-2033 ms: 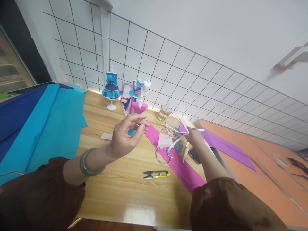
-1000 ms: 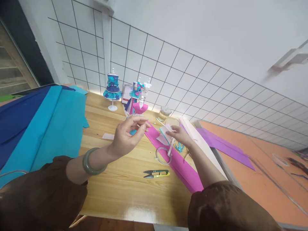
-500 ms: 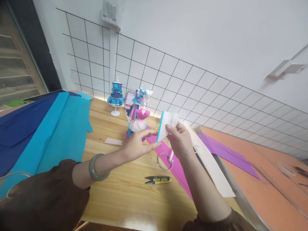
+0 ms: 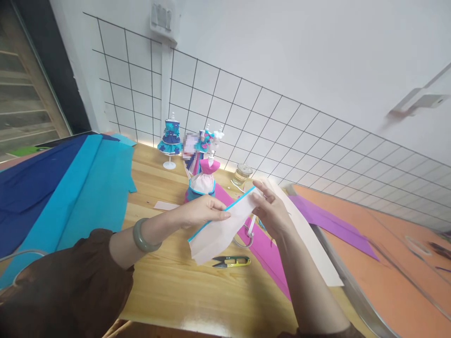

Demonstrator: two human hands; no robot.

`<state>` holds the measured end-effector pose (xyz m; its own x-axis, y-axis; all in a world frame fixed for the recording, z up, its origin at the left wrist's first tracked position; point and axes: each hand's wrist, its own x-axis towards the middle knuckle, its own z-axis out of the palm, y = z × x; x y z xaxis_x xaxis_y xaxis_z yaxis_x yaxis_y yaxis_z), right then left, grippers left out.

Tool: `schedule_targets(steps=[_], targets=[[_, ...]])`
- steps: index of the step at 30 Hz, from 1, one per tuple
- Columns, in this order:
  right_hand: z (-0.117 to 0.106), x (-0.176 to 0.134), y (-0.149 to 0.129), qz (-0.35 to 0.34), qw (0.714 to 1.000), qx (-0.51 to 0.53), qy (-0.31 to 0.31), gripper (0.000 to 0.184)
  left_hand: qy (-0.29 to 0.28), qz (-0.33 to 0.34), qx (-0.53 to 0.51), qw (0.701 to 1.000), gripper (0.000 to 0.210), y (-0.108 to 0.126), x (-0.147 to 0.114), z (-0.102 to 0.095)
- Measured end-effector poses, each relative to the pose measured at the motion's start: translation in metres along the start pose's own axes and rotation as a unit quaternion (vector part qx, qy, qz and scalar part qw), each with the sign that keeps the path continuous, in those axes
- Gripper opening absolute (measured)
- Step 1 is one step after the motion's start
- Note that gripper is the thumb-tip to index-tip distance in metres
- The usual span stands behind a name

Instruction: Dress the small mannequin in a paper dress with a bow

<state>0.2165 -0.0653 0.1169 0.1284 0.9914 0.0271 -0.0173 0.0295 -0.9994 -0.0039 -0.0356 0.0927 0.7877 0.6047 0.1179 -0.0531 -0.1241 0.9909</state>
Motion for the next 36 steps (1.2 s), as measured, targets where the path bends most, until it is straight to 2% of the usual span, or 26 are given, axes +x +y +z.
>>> schedule_targets(steps=[6,9,11,15,18,21,25,31,34,36], targets=[[0.009,-0.012,0.003,0.031,0.999,-0.021,0.001,0.063,-0.073,-0.040,-0.026,0.996,0.029,-0.006,0.001,0.004],[0.013,-0.019,0.008,0.053,0.998,-0.020,-0.026,0.066,-0.080,-0.050,-0.005,0.996,0.033,-0.018,0.005,0.010],[0.013,-0.022,0.013,0.059,0.997,-0.009,-0.039,0.065,-0.061,-0.042,0.015,0.997,0.033,-0.024,0.008,0.014],[0.010,-0.027,0.027,0.023,0.999,0.014,-0.047,0.046,0.002,0.019,-0.031,0.999,0.034,-0.026,0.011,0.020],[0.014,-0.034,0.037,0.017,0.994,-0.015,-0.104,0.056,0.090,0.071,-0.054,0.992,0.034,-0.021,0.011,0.024],[0.022,-0.042,0.044,0.011,0.991,0.006,-0.133,0.062,0.145,0.110,-0.049,0.982,0.035,-0.015,0.008,0.027],[0.031,-0.049,0.043,-0.017,0.996,0.034,-0.084,0.048,0.195,0.120,0.024,0.973,0.038,-0.011,0.004,0.029],[0.027,-0.046,0.042,-0.014,0.998,0.018,-0.056,0.029,0.204,0.129,0.084,0.967,0.048,-0.005,-0.001,0.030],[0.016,-0.042,0.045,-0.015,0.999,0.019,-0.026,0.020,0.198,0.177,0.106,0.958,0.039,0.004,-0.005,0.027],[0.008,-0.040,0.046,-0.020,1.000,0.018,-0.001,0.017,0.220,0.224,0.092,0.945,0.033,0.011,-0.008,0.021]])
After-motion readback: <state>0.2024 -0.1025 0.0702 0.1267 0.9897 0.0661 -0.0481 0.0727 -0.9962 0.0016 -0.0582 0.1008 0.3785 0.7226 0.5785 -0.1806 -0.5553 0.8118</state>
